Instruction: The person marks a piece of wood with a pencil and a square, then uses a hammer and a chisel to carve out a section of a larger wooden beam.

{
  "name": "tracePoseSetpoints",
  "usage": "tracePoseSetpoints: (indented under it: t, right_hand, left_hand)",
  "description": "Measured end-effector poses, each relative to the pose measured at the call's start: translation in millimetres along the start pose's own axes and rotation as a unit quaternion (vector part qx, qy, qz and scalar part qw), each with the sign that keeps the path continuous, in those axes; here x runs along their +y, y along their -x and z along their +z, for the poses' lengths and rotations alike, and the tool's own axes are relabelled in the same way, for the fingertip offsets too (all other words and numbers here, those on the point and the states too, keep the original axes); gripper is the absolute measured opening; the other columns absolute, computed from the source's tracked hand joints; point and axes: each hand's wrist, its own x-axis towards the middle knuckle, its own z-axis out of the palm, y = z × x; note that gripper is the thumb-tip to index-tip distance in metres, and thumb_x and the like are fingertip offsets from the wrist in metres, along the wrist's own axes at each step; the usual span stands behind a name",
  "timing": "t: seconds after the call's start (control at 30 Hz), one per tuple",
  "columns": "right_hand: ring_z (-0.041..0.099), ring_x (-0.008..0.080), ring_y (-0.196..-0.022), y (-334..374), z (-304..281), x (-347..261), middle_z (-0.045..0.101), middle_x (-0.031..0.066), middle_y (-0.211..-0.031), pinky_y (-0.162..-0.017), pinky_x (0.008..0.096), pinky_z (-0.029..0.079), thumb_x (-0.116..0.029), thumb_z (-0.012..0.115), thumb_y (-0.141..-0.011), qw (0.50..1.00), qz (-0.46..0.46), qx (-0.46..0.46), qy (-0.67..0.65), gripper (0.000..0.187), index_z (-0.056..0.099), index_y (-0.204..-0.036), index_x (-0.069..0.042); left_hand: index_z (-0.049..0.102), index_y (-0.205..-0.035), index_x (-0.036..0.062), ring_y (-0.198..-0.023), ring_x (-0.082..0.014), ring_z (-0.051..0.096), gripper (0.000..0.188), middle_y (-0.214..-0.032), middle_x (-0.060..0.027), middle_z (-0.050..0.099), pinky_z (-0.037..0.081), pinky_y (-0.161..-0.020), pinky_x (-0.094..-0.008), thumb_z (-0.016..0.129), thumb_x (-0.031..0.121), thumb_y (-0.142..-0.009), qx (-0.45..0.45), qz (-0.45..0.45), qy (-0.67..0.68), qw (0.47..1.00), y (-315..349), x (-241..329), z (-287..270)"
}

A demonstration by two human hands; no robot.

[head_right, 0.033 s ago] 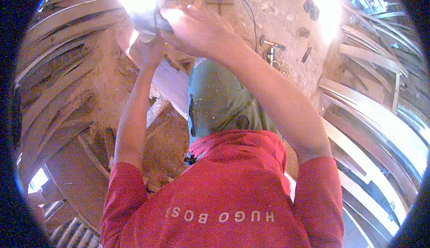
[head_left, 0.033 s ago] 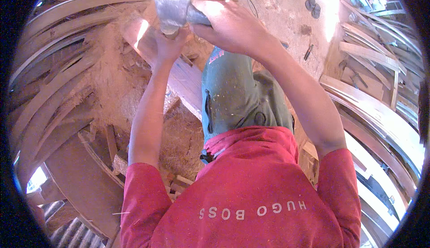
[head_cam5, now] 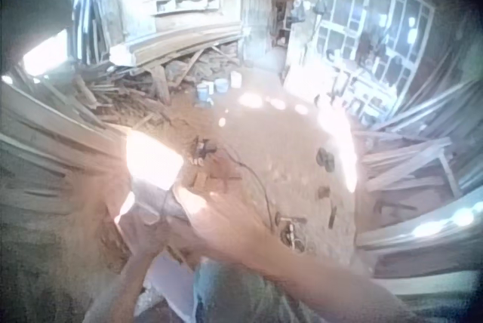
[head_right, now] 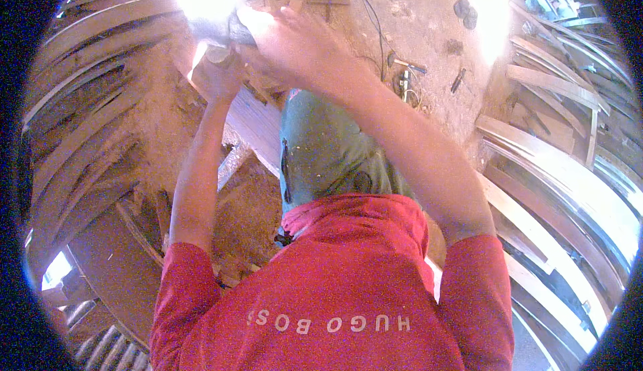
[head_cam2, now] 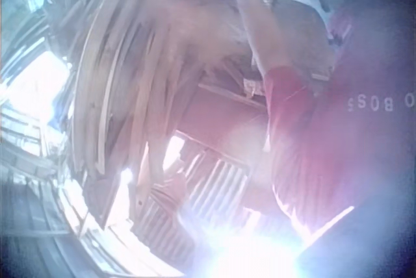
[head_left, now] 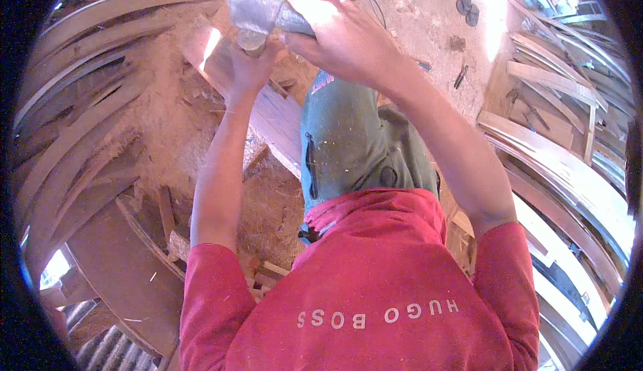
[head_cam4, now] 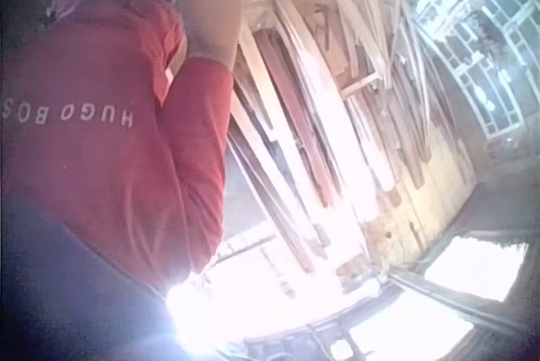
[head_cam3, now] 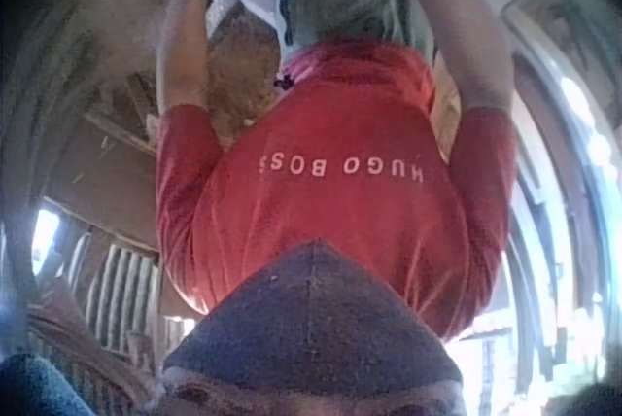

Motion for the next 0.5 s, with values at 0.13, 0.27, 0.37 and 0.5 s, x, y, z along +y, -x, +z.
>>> tracePoseSetpoints:
  t: [0.13,0.27,0.37,0.5]
  right_hand:
    - [0.065,0.0437,-0.092,4,9,3,0.067,0.0251,-0.092,-0.081,0.0531,0.051,-0.025,0.065,-0.088,0.999,0.034,-0.008,-0.014,0.033,0.058,-0.111,-0.001]
    - [0.064,0.0448,-0.091,1,3,4,0.066,0.0258,-0.092,-0.080,0.0539,0.051,-0.026,0.065,-0.089,1.000,-0.008,0.020,-0.021,0.034,0.056,-0.110,-0.001]
    - [0.065,0.0442,-0.092,13,15,1,0.066,0.0263,-0.094,-0.079,0.0539,0.052,-0.026,0.065,-0.089,0.999,0.049,-0.002,0.004,0.038,0.055,-0.116,-0.002]
    - [0.067,0.0432,-0.087,1,2,4,0.068,0.0255,-0.099,-0.077,0.0534,0.055,-0.028,0.063,-0.091,0.997,0.032,-0.052,0.053,0.043,0.054,-0.126,-0.005]
  left_hand:
    - [0.065,-0.107,-0.0073,-0.096,-0.0264,0.070,0.044,-0.113,-0.0183,0.068,0.057,-0.078,-0.0376,0.077,0.027,-0.084,0.005,0.049,0.062,0.997,-9,-52,14]
    - [0.055,-0.120,-0.0067,-0.102,-0.0182,0.065,0.051,-0.111,-0.0114,0.065,0.054,-0.087,-0.0331,0.079,0.014,-0.080,0.006,-0.026,0.203,0.979,-15,-75,17]
    - [0.046,-0.127,-0.0081,-0.108,-0.0194,0.062,0.062,-0.118,-0.0136,0.061,0.053,-0.090,-0.0334,0.079,0.015,-0.080,-0.014,-0.027,0.136,0.990,-14,-60,20]
    - [0.040,-0.133,-0.0075,-0.112,-0.0207,0.059,0.068,-0.125,-0.0142,0.057,0.052,-0.093,-0.0336,0.078,0.009,-0.078,-0.010,-0.031,0.129,0.991,-13,-66,12]
